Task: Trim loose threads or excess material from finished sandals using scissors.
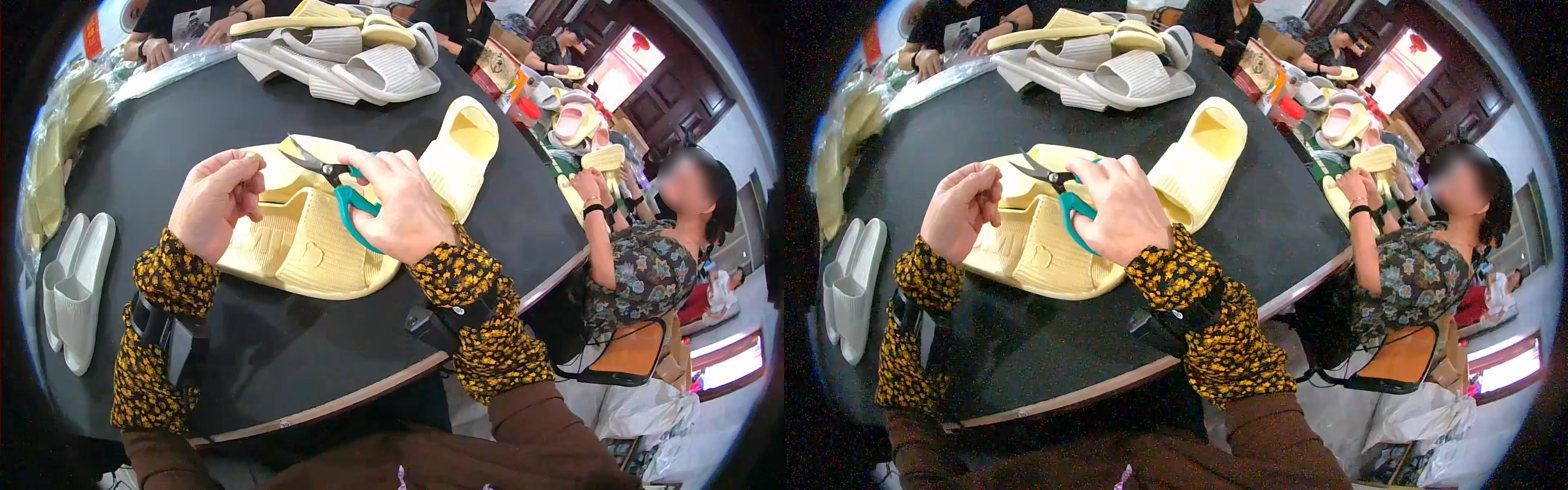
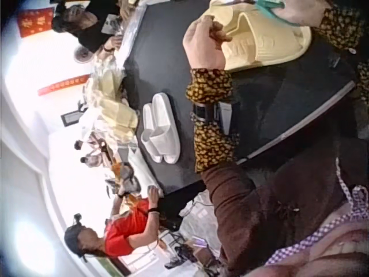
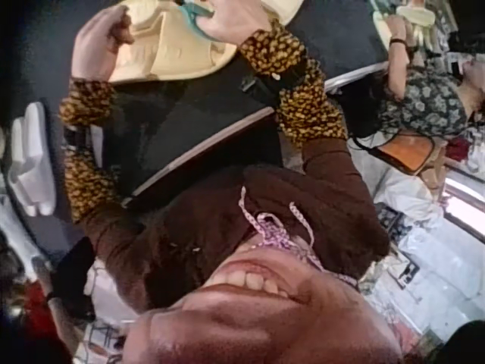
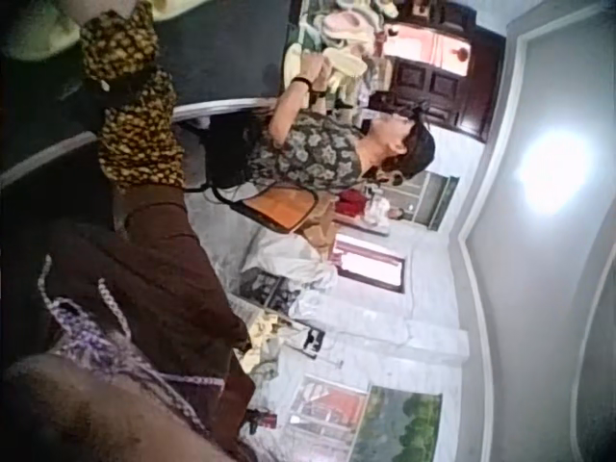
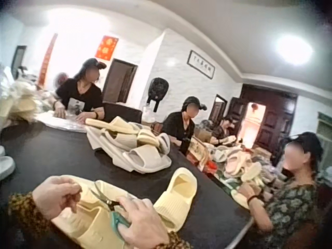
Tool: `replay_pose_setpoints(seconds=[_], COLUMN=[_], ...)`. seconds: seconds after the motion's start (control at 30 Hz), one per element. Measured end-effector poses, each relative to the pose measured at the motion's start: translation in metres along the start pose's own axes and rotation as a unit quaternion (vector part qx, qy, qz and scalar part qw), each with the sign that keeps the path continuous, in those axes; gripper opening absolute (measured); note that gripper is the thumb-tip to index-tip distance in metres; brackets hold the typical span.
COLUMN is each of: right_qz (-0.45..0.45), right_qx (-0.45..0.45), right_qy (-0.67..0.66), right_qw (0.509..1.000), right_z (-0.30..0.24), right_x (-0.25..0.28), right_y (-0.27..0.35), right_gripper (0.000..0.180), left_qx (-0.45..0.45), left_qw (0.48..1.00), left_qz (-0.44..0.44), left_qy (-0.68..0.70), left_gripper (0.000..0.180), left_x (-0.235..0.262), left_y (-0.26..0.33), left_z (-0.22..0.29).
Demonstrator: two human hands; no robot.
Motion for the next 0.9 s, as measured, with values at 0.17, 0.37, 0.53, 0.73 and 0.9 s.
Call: replay_pose_setpoints(seconds=[0.17,0.37,0.53,0.73,0.9], right_qz=[-0.006,-0.004,-0.001,-0.005,0.067], right_qx=[0.027,0.029,0.032,-0.002,-0.021], right_qy=[0.106,0.165,0.166,0.143,0.041], right_qw=[0.994,0.986,0.986,0.99,0.997], right_z=[-0.001,-0.002,-0.002,0.0,0.002], right_x=[0.001,0.0,-0.001,-0.001,0.002], right_y=[0.002,-0.002,-0.003,-0.001,-0.004], right_gripper=[0.048,0.046,0.043,0.041,0.035], left_qx=[-0.013,-0.033,-0.046,-0.032,-0.037], left_qw=[1.0,0.997,0.994,0.996,0.996], left_qz=[0.001,-0.016,-0.036,-0.025,-0.015], left_qy=[-0.016,-0.068,-0.092,-0.085,-0.082], left_gripper=[0.014,0.015,0.015,0.015,0.016], left_x=[-0.003,-0.014,-0.018,-0.014,-0.009], left_y=[-0.001,0.003,0.004,0.001,-0.001], left_z=[0.001,0.005,0.005,0.004,0.004])
Point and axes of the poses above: each hand's wrist, its own y-axis away from the middle knuckle, its own x-axis out of the back of the hand, z = x × y, the point moved 2 cm from there along -y, towards the middle knuckle
